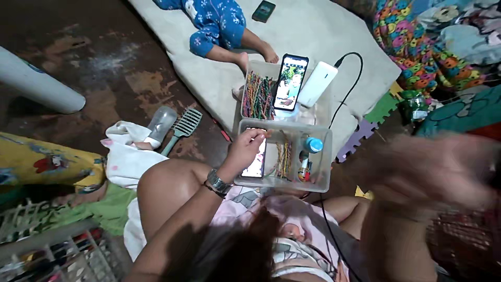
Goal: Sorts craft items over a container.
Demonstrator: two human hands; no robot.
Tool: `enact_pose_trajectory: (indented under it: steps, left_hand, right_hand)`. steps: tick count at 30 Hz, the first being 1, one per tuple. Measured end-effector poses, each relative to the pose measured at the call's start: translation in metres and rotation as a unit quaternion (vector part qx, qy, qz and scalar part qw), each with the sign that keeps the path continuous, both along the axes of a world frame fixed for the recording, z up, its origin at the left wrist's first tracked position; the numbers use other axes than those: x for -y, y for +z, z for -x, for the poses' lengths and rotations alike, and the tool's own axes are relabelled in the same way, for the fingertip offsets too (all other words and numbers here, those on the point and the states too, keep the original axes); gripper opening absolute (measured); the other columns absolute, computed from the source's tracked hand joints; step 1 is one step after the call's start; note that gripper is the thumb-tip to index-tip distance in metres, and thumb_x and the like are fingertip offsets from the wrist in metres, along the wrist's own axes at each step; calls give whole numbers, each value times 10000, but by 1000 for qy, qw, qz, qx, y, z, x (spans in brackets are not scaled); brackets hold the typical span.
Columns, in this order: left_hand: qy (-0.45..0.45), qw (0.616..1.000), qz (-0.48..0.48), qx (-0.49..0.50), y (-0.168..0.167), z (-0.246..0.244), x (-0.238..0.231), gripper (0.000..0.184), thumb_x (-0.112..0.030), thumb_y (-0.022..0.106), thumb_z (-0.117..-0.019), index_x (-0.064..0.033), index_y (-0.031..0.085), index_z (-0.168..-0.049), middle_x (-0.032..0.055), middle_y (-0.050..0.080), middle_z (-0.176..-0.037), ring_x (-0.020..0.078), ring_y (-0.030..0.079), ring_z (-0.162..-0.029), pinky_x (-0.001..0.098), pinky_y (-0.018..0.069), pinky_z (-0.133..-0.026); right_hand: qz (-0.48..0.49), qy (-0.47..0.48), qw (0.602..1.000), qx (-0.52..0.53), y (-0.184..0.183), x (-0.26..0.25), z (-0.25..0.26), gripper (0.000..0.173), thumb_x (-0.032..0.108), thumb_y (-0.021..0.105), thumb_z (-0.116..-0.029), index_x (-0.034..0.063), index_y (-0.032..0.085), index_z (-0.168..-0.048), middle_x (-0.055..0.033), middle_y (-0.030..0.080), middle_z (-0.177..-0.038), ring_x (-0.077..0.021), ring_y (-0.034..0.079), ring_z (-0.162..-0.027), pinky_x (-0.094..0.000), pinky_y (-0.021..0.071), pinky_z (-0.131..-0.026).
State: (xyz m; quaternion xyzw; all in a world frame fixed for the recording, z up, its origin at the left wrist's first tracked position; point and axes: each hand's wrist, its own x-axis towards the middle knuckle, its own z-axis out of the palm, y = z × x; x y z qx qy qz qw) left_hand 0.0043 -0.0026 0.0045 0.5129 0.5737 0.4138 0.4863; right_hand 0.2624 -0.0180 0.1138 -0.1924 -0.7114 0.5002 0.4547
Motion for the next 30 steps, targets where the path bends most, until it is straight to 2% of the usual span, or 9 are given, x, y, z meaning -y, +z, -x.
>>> enact_pose_trajectory:
  steps: [2,4,7,11,16,19,22,27,30]
  left_hand:
    - [-10,1000,-7,-3,0,-2,2,210,-175,523,-1069,-64,684,-1147,26,669,-1002,47,559,-685,232,491,-640]
    - [-33,999,-14,-24,0,-5,4,176,-163,565,-1046,-57,692,-1107,17,657,-931,57,561,-684,247,495,-650]
    - [-74,995,-34,-56,-4,-10,7,177,-162,574,-1035,-36,687,-1090,39,644,-967,66,564,-730,253,502,-698]
    - [-88,989,-93,-78,-11,-15,10,178,-136,575,-1017,-7,689,-1062,73,634,-965,73,583,-766,235,513,-721]
    - [-106,977,-128,-136,-14,-20,13,202,-152,583,-1013,-4,709,-1069,108,654,-979,133,610,-828,281,517,-768]
    - [-94,975,-122,-162,-15,-24,16,204,-150,583,-1010,4,705,-1065,119,655,-963,166,619,-836,317,524,-785]
    - [-63,974,-116,-184,-15,-30,19,198,-146,584,-992,5,698,-1051,113,646,-917,162,615,-805,307,523,-758]
    - [-42,975,-111,-188,-16,-34,22,196,-143,584,-977,12,697,-1020,108,633,-890,154,599,-793,293,506,-747]
    - [-28,977,-118,-177,-17,-35,22,185,-134,581,-973,10,695,-1001,94,631,-866,126,586,-767,265,497,-726]
  right_hand:
    - [93,-81,986,116,-42,-18,30,135,170,556,-1019,128,652,-1105,43,671,-926,-53,650,-802,-261,578,-744]
    - [148,-117,964,187,-75,-22,48,227,143,545,-1030,33,608,-1219,-20,666,-983,-73,647,-814,-279,571,-759]
    - [174,-160,957,170,-101,-17,61,183,126,553,-1023,4,611,-1146,-28,672,-931,-58,644,-762,-243,565,-712]
    - [211,-195,948,135,-111,-16,63,112,101,600,-996,10,607,-1061,-20,651,-863,-61,630,-711,-233,558,-678]
    - [164,-225,942,188,-120,-18,59,218,121,660,-963,-10,610,-1130,-34,671,-899,-48,631,-731,-228,550,-690]
    - [86,-259,927,258,-119,-14,61,162,147,669,-965,4,703,-1033,-74,690,-947,-66,632,-757,-230,543,-709]
    - [2,-306,902,305,-120,-9,69,149,133,675,-955,0,730,-990,-135,692,-984,-141,657,-770,-278,565,-720]
    - [-30,-333,899,282,-129,-6,75,162,110,680,-941,-17,724,-1032,-145,705,-974,-176,689,-810,-297,586,-755]
    - [-19,-340,906,250,-132,-5,77,191,108,679,-936,-26,712,-1067,-132,707,-961,-141,686,-802,-271,584,-751]
